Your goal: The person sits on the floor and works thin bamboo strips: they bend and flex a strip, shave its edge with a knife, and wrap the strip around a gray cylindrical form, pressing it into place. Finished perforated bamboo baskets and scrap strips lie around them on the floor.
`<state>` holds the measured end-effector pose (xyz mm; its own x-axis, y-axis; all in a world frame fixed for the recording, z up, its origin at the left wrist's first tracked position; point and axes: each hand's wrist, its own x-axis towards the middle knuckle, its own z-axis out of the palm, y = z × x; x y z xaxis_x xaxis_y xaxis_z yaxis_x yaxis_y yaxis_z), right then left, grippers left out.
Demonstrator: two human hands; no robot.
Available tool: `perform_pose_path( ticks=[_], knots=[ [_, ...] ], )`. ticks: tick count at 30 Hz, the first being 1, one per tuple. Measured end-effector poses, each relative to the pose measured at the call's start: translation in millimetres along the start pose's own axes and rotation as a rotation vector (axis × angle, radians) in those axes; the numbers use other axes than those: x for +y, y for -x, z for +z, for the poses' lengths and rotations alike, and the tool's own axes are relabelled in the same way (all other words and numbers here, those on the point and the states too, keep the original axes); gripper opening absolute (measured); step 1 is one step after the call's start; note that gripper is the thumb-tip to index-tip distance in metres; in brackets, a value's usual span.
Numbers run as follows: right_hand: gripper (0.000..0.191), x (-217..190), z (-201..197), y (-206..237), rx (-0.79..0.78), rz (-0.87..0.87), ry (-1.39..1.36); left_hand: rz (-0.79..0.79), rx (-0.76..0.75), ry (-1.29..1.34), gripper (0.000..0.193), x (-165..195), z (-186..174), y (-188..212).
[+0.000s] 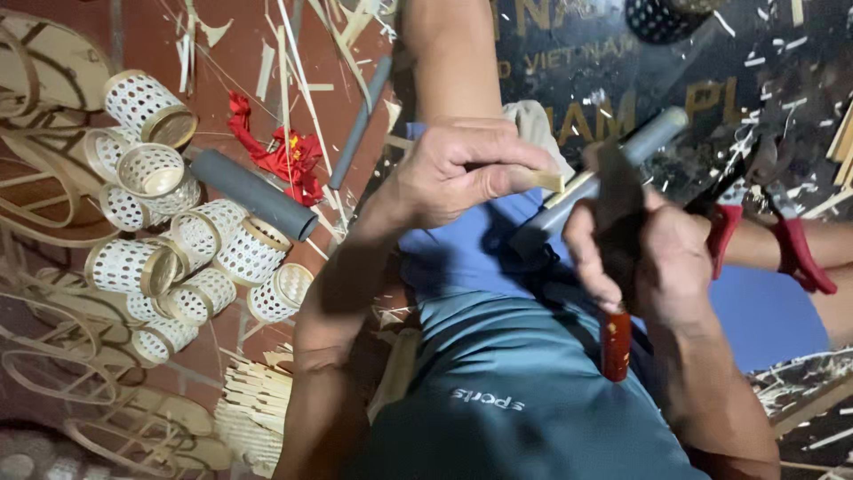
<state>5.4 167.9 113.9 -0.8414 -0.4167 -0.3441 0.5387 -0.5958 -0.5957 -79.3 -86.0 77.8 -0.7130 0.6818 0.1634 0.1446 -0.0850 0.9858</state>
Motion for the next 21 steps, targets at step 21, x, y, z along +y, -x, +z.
perform_pose_path(
  ticks=[21],
  knots=[
    [0.067, 22, -27, 19, -0.095, -0.068, 0.172, -0.032, -0.062, -0.015, 0.011, 8, 21, -13]
  ],
)
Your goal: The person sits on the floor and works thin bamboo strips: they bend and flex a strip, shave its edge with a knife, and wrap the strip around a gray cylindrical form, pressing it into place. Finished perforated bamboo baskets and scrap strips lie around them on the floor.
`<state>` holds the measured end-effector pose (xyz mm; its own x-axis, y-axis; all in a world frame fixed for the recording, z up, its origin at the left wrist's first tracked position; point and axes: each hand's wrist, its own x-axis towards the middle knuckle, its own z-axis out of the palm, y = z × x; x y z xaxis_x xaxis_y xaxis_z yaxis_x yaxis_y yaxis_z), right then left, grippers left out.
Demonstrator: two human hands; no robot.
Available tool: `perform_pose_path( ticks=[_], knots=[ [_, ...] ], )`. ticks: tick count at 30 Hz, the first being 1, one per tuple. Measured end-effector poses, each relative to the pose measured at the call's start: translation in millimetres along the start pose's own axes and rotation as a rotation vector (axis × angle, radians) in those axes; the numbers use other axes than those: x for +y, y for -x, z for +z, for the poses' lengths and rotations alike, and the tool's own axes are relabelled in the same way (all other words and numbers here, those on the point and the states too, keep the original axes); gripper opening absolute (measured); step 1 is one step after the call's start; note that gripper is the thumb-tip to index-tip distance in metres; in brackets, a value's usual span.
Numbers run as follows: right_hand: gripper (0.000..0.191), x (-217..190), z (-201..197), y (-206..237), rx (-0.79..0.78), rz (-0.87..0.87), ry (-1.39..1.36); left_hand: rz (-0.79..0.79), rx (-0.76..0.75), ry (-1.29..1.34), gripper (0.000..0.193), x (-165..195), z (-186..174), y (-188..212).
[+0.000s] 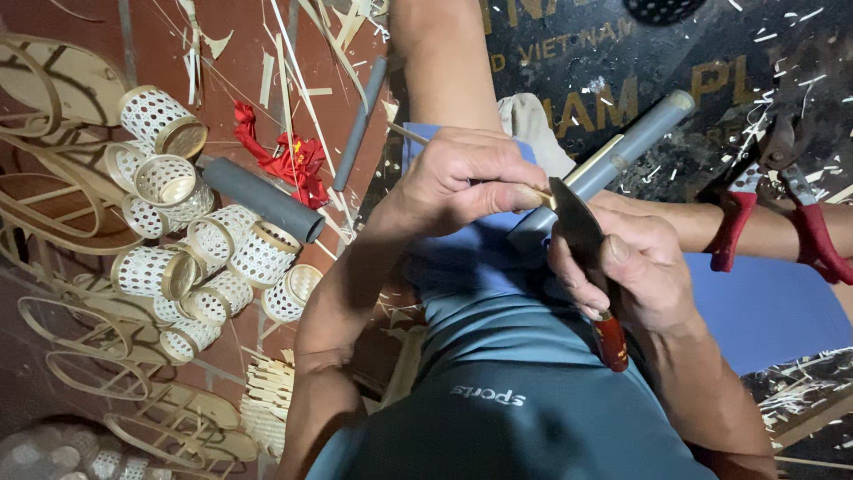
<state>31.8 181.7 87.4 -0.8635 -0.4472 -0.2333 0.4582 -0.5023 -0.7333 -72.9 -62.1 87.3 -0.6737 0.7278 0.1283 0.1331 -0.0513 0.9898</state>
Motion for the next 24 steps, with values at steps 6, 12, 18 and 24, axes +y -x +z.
perform_pose_path(
  ticks=[6, 12, 18, 24],
  knots=[
    [0.066, 4, 1, 3, 0.031, 0.041, -0.058, -0.018, 0.006, 0.029, 0.012, -1, 0, 2],
    [0.064, 7, -2, 6, 0.03, 0.04, -0.079, 0.035, 0.018, 0.02, 0.013, -5, 0, 1],
    [0.063, 16, -9, 10, -0.001, 0.073, -0.129, 0.066, 0.004, -0.047, 0.013, 1, 1, 0],
    [0.054, 24, -9, 6, -0.019, 0.091, -0.291, 0.14, -0.113, -0.269, 0.009, 15, -13, -6]
  ],
)
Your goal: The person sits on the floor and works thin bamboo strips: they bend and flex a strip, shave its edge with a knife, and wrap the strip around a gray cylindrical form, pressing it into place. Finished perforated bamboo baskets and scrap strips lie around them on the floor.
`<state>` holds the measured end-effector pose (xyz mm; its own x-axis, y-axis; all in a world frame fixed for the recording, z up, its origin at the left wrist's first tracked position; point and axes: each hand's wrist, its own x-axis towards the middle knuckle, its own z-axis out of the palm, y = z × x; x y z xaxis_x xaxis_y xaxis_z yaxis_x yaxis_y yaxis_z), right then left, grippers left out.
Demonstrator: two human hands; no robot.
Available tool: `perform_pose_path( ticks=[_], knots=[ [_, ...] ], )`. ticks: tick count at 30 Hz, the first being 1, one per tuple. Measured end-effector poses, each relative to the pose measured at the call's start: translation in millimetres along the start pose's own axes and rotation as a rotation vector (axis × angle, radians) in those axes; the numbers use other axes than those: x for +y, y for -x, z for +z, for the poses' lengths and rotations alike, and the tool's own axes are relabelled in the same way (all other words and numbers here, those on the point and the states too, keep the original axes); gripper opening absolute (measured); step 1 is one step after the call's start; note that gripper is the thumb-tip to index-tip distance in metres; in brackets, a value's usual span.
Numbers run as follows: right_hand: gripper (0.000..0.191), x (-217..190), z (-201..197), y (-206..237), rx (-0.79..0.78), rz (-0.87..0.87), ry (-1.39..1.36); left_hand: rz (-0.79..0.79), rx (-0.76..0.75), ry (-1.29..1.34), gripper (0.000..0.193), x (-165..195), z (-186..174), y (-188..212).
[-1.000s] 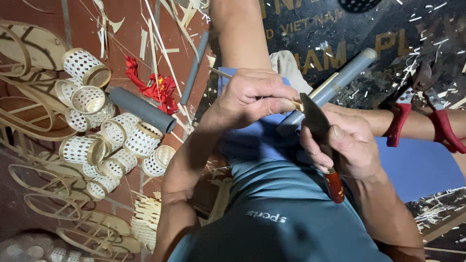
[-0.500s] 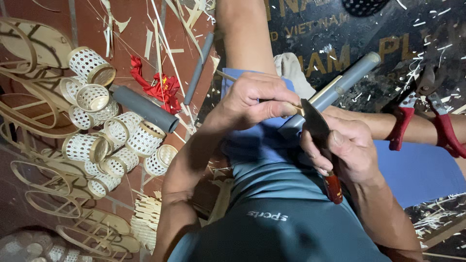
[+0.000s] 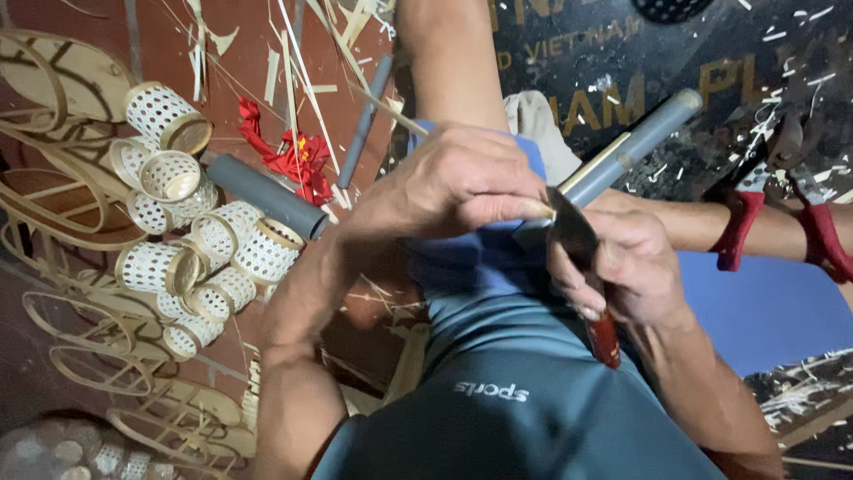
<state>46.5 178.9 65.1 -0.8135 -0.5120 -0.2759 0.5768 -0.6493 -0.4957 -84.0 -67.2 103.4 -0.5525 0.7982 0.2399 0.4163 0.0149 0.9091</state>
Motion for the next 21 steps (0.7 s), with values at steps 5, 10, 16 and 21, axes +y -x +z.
perform_pose_path(
  ticks=[5, 10, 16, 21],
  knots=[
    [0.059, -2, 21, -3, 0.168, -0.143, 0.39, -0.018, 0.143, 0.169, 0.012, -13, 21, 7],
    [0.051, -14, 38, -18, 0.127, -0.016, 0.186, 0.014, 0.326, 0.214, 0.017, -31, 42, 34],
    [0.055, -9, 36, -31, 0.074, -0.059, 0.38, -0.233, 0.52, 0.731, 0.052, -35, 48, 45],
    [0.062, 5, 37, -37, -0.09, 0.121, -0.094, -0.282, 0.659, 0.616, 0.073, -25, 47, 44]
  ],
)
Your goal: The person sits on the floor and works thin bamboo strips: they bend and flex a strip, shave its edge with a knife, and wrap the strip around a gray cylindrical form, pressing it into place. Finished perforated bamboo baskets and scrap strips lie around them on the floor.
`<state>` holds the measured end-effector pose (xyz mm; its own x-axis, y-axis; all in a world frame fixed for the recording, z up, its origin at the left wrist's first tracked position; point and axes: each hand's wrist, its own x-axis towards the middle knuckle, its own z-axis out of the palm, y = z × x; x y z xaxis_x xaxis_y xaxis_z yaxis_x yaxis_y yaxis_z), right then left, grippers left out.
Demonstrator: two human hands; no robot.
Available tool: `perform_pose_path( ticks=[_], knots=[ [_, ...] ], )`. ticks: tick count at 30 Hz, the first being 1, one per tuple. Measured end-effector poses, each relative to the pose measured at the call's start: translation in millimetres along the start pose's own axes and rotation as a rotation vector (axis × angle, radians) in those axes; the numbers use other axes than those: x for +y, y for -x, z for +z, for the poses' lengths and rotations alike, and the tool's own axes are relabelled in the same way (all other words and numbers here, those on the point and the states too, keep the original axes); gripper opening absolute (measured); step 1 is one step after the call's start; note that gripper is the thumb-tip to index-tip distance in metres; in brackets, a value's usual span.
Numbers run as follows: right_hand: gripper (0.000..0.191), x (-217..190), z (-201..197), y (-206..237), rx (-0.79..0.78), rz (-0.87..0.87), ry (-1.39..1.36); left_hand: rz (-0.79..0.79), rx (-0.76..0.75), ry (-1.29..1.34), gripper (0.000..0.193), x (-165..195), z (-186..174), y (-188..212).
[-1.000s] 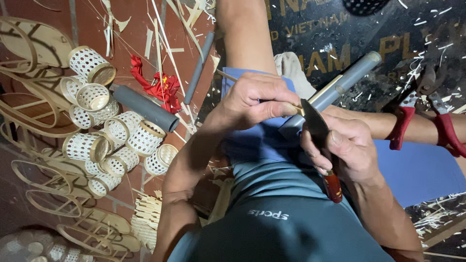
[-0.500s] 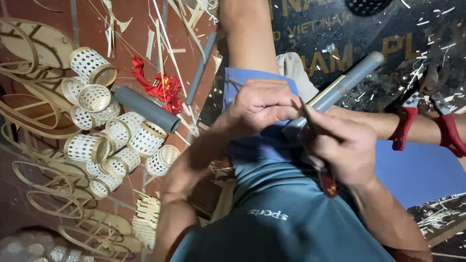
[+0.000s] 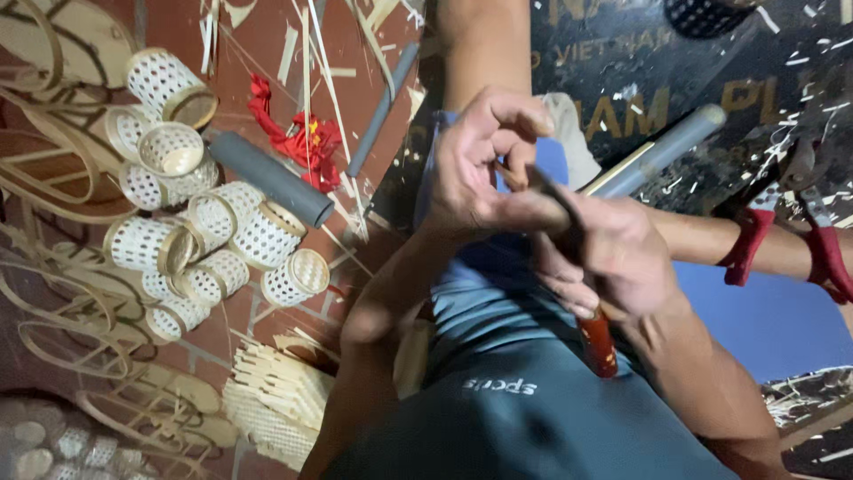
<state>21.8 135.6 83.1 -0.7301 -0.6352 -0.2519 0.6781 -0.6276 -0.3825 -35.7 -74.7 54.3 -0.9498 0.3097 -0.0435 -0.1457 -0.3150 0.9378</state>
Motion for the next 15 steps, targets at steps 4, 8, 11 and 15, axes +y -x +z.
perform_pose_path(
  ticks=[4, 8, 11, 15],
  knots=[
    [0.06, 7, 3, -21, 0.075, 0.057, -0.099, 0.306, 0.122, 0.229, 0.064, 8, 2, -12],
    [0.061, -20, -9, -11, 0.18, 0.109, -0.26, 0.523, 0.241, 0.541, 0.064, 15, -16, -26],
    [0.056, -44, -26, 13, 0.382, -0.242, 0.274, 0.587, 0.314, 0.599, 0.048, 23, -43, -15],
    [0.048, -53, -48, -22, 0.313, -0.178, 0.277, 0.574, 0.263, 0.536, 0.032, 23, -63, -1]
  ],
)
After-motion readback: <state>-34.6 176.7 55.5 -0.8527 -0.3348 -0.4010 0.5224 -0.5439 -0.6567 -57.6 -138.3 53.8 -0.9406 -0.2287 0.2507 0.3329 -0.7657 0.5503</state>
